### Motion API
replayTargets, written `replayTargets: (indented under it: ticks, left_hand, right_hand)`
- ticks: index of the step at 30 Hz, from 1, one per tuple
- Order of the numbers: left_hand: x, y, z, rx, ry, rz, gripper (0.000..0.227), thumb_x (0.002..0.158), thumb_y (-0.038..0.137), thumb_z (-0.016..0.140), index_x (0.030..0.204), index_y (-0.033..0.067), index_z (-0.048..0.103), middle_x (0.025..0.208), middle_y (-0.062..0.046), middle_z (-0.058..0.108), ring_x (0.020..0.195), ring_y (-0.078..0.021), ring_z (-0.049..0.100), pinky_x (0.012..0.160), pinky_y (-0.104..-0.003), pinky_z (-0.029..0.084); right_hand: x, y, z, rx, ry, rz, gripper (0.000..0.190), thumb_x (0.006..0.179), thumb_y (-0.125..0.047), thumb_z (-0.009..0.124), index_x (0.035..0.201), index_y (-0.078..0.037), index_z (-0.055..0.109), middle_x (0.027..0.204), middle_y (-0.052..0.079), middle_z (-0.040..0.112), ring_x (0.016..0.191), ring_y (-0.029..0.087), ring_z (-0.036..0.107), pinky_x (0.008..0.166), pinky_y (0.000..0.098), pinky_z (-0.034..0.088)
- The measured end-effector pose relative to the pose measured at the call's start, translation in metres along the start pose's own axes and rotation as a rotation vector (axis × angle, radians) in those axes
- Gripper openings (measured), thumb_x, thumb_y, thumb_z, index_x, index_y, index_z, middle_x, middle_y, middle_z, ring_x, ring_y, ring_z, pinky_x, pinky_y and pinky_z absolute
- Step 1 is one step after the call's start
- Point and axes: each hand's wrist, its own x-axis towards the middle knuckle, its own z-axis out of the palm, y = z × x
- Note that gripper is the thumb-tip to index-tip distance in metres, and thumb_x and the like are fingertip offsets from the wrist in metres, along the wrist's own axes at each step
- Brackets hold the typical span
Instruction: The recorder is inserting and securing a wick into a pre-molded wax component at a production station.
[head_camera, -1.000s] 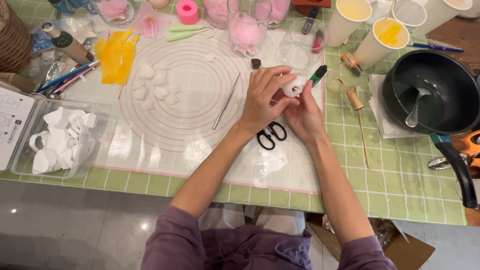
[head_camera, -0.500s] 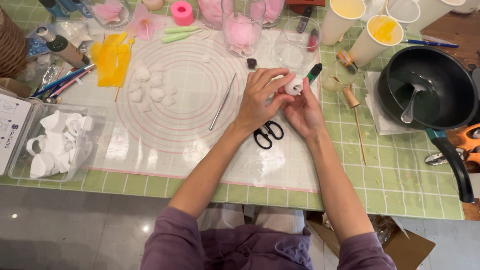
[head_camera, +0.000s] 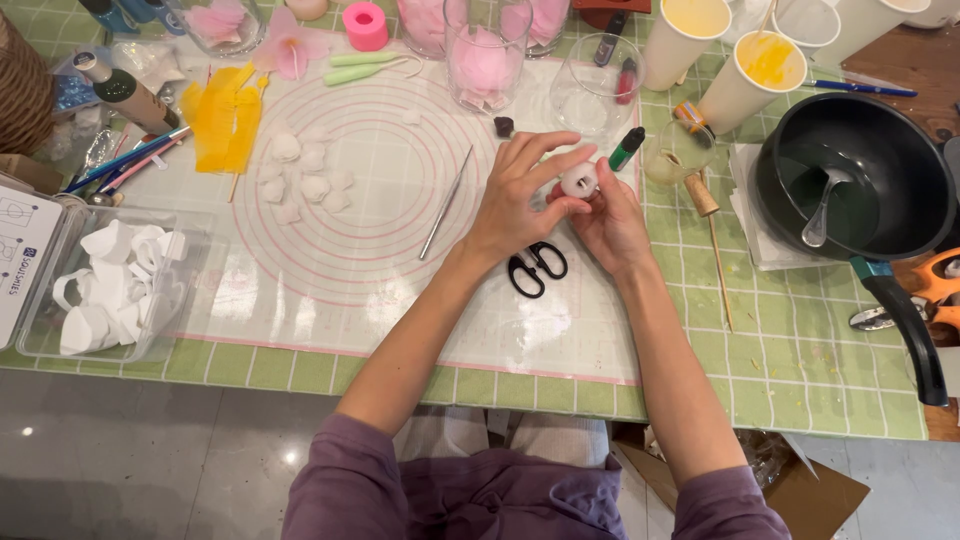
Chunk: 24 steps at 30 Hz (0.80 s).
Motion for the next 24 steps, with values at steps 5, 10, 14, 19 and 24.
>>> replayTargets:
  ticks: [5,10,14,19,24]
  left_hand:
    - [-0.003,-0.005,0.004,-0.027,-0.018,-0.018,0.054,0.073,0.025,0.090,0.123,0.0145,0.073,0.131,-0.002,0.064,0.118,-0.0252,0.056,0.105,-0.039,0.045]
    - [-0.004,-0.005,0.005,-0.024,-0.039,-0.052,0.050,0.074,0.026,0.090,0.120,0.0138,0.073,0.127,-0.001,0.066,0.116,-0.0243,0.057,0.102,-0.038,0.046]
    - [-0.002,-0.004,0.004,-0.017,-0.040,-0.030,0.051,0.074,0.027,0.090,0.120,0.0133,0.072,0.126,-0.001,0.066,0.116,-0.0239,0.057,0.103,-0.038,0.046]
    - [0.002,0.005,-0.003,-0.032,-0.059,0.008,0.070,0.070,0.027,0.089,0.132,0.0055,0.065,0.130,-0.004,0.065,0.115,-0.0260,0.057,0.103,-0.040,0.043]
    - [-0.003,-0.004,0.003,0.006,-0.049,-0.026,0.051,0.078,0.020,0.088,0.124,0.0118,0.069,0.130,-0.002,0.066,0.118,-0.0246,0.059,0.105,-0.037,0.044]
  right_hand:
    - [-0.001,-0.002,0.000,-0.042,0.003,-0.010,0.051,0.110,-0.044,0.052,0.121,0.004,0.063,0.106,0.018,0.072,0.098,0.026,0.071,0.091,0.0364,0.058]
    - [-0.002,-0.003,0.001,-0.045,0.011,0.011,0.053,0.110,-0.045,0.051,0.120,0.005,0.064,0.106,0.019,0.073,0.097,0.025,0.072,0.091,0.0356,0.058]
    - [-0.001,-0.004,0.002,-0.054,0.010,0.008,0.054,0.109,-0.047,0.051,0.119,0.004,0.064,0.105,0.018,0.073,0.097,0.025,0.072,0.091,0.0369,0.058]
    - [0.001,-0.001,-0.007,-0.056,0.013,0.005,0.055,0.109,-0.048,0.051,0.116,0.005,0.065,0.102,0.018,0.073,0.097,0.028,0.073,0.089,0.0398,0.059]
    - [-0.002,-0.007,0.016,-0.042,0.003,-0.011,0.054,0.108,-0.044,0.050,0.133,0.003,0.058,0.117,0.013,0.073,0.108,0.029,0.069,0.100,0.0412,0.055]
